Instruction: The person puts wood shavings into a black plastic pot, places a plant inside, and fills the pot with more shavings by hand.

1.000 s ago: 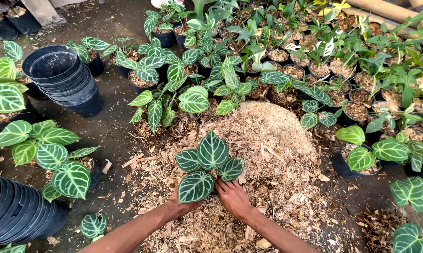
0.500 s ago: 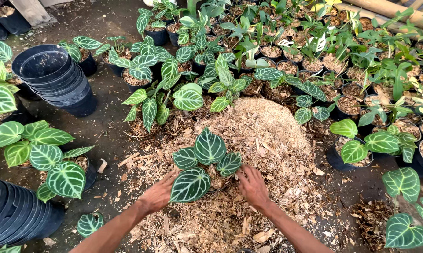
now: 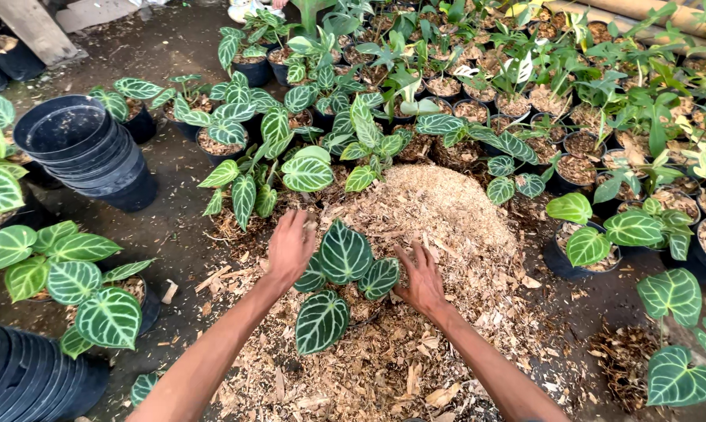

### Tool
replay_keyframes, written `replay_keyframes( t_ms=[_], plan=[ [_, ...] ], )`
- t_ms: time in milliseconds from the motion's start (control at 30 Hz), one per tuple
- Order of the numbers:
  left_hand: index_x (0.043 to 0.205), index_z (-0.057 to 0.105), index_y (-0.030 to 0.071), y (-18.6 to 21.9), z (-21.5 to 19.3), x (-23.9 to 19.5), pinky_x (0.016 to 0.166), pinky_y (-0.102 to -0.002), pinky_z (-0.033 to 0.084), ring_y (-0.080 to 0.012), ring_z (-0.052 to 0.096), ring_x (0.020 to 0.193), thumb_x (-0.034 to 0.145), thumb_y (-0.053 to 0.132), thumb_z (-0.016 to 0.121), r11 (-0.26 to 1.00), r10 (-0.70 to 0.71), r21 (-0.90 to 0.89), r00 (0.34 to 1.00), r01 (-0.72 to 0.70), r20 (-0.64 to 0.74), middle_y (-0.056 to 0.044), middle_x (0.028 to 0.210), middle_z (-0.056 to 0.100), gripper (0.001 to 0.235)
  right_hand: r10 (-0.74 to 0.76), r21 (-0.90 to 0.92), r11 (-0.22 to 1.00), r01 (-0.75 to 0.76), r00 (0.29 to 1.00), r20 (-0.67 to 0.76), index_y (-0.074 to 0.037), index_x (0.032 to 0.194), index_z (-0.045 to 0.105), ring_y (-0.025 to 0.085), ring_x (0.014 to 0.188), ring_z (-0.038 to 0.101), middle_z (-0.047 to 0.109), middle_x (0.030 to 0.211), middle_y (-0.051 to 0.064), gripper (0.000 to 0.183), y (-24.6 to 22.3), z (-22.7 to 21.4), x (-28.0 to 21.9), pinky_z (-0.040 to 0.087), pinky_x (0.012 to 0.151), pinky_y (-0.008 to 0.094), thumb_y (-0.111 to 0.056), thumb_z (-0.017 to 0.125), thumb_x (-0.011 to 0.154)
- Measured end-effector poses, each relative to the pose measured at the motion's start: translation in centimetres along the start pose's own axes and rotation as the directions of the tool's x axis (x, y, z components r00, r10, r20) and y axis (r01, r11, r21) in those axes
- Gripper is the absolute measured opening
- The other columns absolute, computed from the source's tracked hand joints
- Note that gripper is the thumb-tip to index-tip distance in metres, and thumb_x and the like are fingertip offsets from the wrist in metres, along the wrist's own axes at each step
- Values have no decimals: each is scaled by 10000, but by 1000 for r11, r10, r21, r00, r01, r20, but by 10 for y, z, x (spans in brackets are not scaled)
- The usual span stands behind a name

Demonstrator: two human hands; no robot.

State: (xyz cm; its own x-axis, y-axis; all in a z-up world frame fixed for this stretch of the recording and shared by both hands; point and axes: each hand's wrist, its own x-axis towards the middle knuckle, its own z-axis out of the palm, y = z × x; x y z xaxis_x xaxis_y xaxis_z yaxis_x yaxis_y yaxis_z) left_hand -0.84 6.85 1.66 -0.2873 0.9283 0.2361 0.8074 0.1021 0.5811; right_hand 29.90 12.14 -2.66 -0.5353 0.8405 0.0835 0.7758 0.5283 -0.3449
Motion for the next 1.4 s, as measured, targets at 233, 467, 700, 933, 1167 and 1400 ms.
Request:
replay_keyframes(
  t_ms=[233,467,700,933,1167,1400],
  plan=[
    [1337,618,65,113,41,49,1040,-481,525,-337,628,1213,992,64,523,926,226,-357,936,-121,270,-166,1476,541,358,175,-140,980,-142,949,264,-381,1586,265,449,1521,157,54,1687,171,1147,-8,14,16,351,1125,693,-279,931,658],
    [1379,557,17,154,123,58,963,-434,557,-323,670,1078,984,21,541,983,116,-183,745,8,657,-231,1379,583,395,124,-337,941,-23,951,283,-75,1567,275,468,1518,87,105,1641,222,879,44,92,25,315,1096,712,-336,753,877],
    [1174,694,-18,129,187,60,891,-400,608,-258,710,985,866,69,787,985,-78,139,459,-100,885,-174,1142,714,333,237,-331,941,-65,825,513,13,1506,356,436,1531,102,221,1617,276,683,48,94,26,328,1146,587,-311,620,966],
    [1145,736,84,119,208,58,880,-389,619,-253,724,983,828,106,817,996,-20,58,431,-74,902,-128,1124,738,328,148,-288,957,-39,918,367,-2,1335,546,377,1477,324,342,1545,329,345,73,132,23,461,1023,537,-59,454,1006],
    [1263,644,-31,129,175,55,600,-280,590,-131,677,715,970,62,611,987,18,-87,442,137,897,-141,1085,739,309,122,-168,981,-96,981,154,22,1245,591,296,891,650,516,1299,313,265,74,133,18,553,469,294,-74,426,1060],
    [1491,509,146,134,61,82,464,-268,489,-110,478,476,1004,142,533,986,-56,-102,836,133,546,-181,1071,776,487,126,-82,991,-110,967,222,-172,1412,626,373,981,664,612,1247,226,642,24,32,20,648,672,382,27,743,814]
  ],
)
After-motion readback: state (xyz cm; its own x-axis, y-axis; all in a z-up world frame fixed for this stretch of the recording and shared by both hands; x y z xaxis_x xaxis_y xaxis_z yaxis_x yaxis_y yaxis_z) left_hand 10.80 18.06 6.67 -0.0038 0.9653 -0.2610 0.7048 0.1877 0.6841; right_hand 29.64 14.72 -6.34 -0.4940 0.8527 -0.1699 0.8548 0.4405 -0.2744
